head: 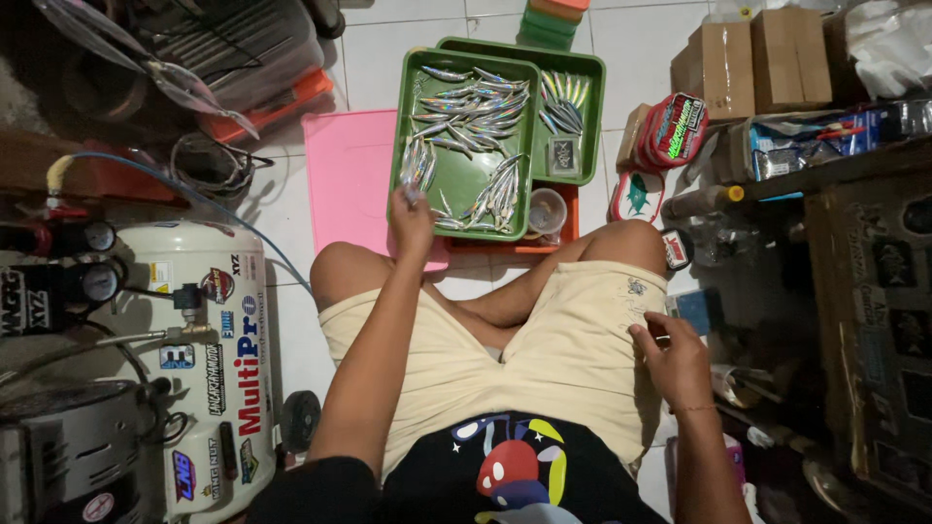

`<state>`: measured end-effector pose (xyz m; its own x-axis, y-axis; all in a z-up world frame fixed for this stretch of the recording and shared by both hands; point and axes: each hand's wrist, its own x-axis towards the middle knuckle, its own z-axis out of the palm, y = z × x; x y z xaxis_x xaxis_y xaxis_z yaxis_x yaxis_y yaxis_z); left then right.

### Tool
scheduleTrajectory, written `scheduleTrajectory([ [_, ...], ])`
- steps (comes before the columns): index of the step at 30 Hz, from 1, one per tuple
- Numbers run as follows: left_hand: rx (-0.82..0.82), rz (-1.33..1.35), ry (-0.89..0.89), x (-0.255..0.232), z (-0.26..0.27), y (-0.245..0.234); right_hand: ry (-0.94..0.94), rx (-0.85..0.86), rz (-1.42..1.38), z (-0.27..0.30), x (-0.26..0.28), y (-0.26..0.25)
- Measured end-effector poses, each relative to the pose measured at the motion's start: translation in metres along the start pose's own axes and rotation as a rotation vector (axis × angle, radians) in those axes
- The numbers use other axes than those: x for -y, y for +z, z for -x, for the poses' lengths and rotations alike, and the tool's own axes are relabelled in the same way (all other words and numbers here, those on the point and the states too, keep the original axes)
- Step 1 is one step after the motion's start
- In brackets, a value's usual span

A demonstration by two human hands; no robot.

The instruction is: The person sits on the floor and repeatedly picks up small, silver, fish-shaped fishing lures from a green tray. They hold each lure, turn it over in their hands, and then place it back into the tray.

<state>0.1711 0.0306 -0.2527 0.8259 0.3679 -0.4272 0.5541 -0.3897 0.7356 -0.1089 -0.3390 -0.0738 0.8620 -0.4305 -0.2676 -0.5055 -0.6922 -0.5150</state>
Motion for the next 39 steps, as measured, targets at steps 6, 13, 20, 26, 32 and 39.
scheduleTrajectory([
  [6,-0.056,0.271,-0.100,0.014,0.052,-0.050,-0.019,-0.082,-0.014,-0.010,-0.012,0.016],
  [13,0.187,0.850,0.078,-0.010,0.088,-0.040,-0.068,-0.139,-0.027,-0.009,0.008,0.013],
  [20,0.443,1.038,-0.038,-0.041,0.149,-0.048,0.040,-0.183,-0.275,-0.015,-0.007,0.006],
  [26,0.649,1.191,0.029,-0.075,0.202,-0.064,-0.039,-0.179,-0.226,-0.023,0.000,0.007],
  [32,0.632,1.119,-0.007,-0.090,0.232,-0.065,-0.133,-0.162,-0.053,-0.025,0.016,0.014],
  [39,0.873,1.307,-0.033,-0.105,0.265,-0.075,-0.221,-0.089,0.314,-0.049,0.002,0.032],
])
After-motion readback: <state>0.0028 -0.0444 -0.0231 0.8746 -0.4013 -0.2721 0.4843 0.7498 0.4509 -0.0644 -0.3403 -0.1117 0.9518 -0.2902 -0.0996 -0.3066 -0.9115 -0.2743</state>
